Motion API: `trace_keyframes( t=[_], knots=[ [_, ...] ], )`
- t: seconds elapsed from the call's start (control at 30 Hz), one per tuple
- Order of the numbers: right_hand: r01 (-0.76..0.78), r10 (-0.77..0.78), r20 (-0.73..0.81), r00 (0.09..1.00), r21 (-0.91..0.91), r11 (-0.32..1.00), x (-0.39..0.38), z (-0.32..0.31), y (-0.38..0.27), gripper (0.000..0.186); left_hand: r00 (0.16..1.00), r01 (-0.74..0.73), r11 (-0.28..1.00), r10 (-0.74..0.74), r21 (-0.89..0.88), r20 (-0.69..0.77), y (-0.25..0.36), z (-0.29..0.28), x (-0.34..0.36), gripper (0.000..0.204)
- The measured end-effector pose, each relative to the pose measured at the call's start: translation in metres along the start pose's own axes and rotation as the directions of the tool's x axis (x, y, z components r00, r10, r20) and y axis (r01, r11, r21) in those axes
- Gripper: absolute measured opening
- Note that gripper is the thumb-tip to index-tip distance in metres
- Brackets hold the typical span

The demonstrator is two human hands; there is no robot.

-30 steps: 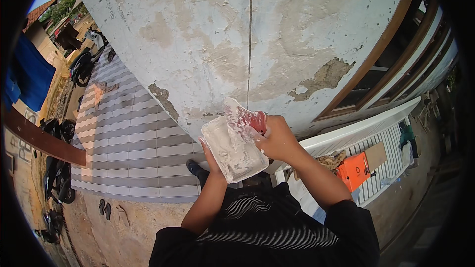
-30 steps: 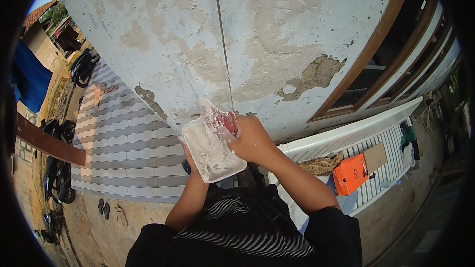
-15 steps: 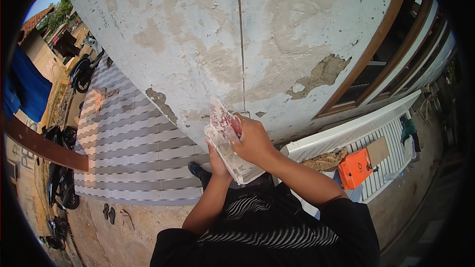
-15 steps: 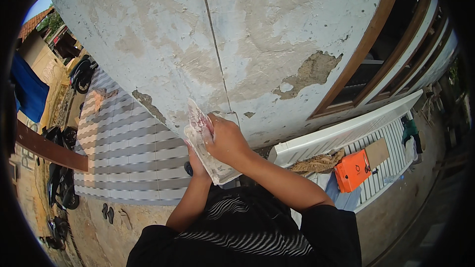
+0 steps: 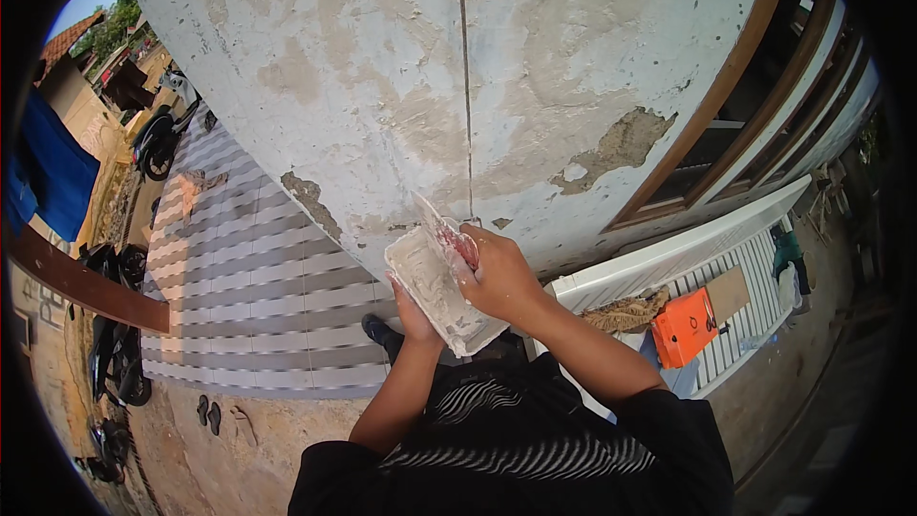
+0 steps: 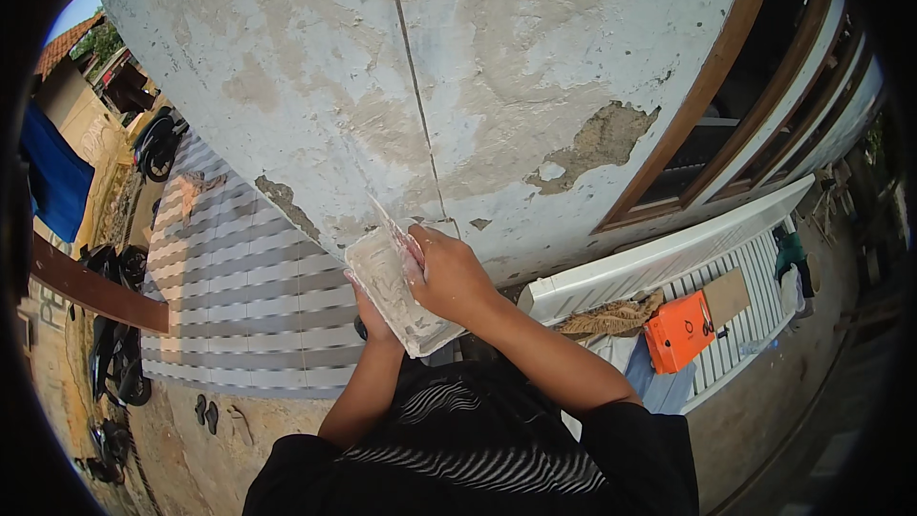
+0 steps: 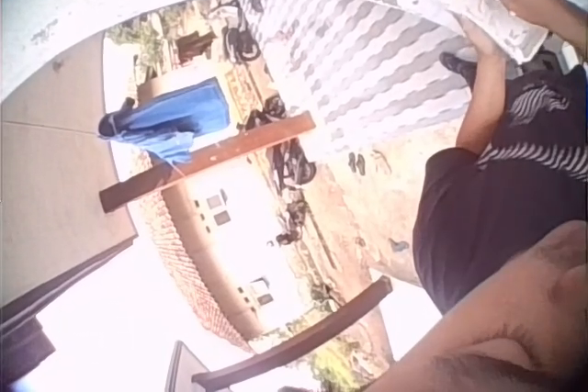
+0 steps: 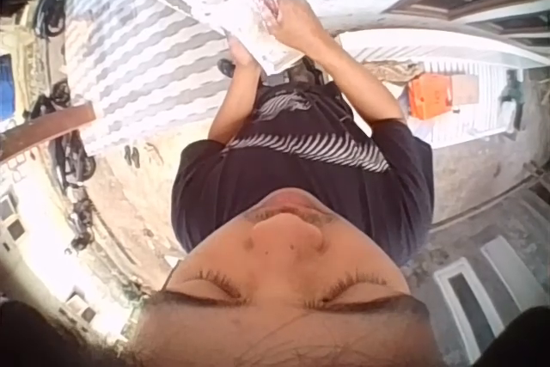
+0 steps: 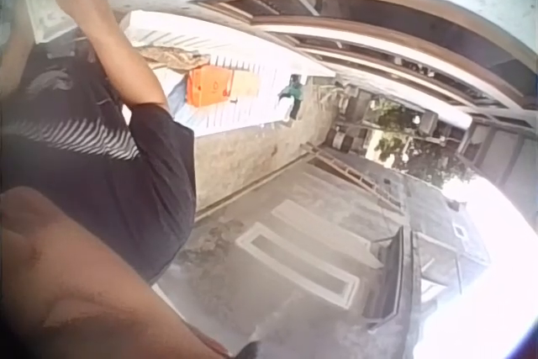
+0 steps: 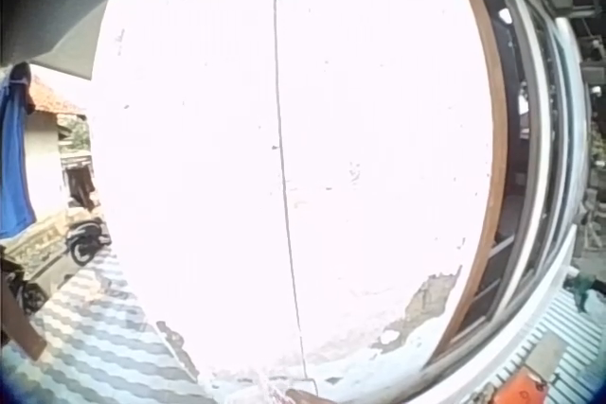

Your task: Apply plaster or filler to a damaged section of an exterior wall using a putty knife.

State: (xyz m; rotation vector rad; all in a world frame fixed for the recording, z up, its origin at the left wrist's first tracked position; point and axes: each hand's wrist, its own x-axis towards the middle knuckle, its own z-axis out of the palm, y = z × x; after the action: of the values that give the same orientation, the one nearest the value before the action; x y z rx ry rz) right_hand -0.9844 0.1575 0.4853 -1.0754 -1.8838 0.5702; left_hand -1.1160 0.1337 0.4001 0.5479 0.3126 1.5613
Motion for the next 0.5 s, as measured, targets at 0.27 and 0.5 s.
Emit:
trace_keyframes(
  t=[0.27, 0.5],
  knots=[
    [-0.171, 0.202, 0.243, 0.949, -0.143, 0.975, -0.009, -0.033, -0.006, 0.017, 0.994, -0.035, 0.997, 0.028, -0.062, -0.107, 0.011, 0.002, 0.000, 0.070],
    [-0.094, 0.110, 0.071, 0.991, -0.206, 0.974, 0.003, -0.018, -0.004, 0.016, 0.987, 0.087, 0.996, -0.091, -0.037, -0.129, -0.001, 0.002, -0.012, 0.072]
  ],
)
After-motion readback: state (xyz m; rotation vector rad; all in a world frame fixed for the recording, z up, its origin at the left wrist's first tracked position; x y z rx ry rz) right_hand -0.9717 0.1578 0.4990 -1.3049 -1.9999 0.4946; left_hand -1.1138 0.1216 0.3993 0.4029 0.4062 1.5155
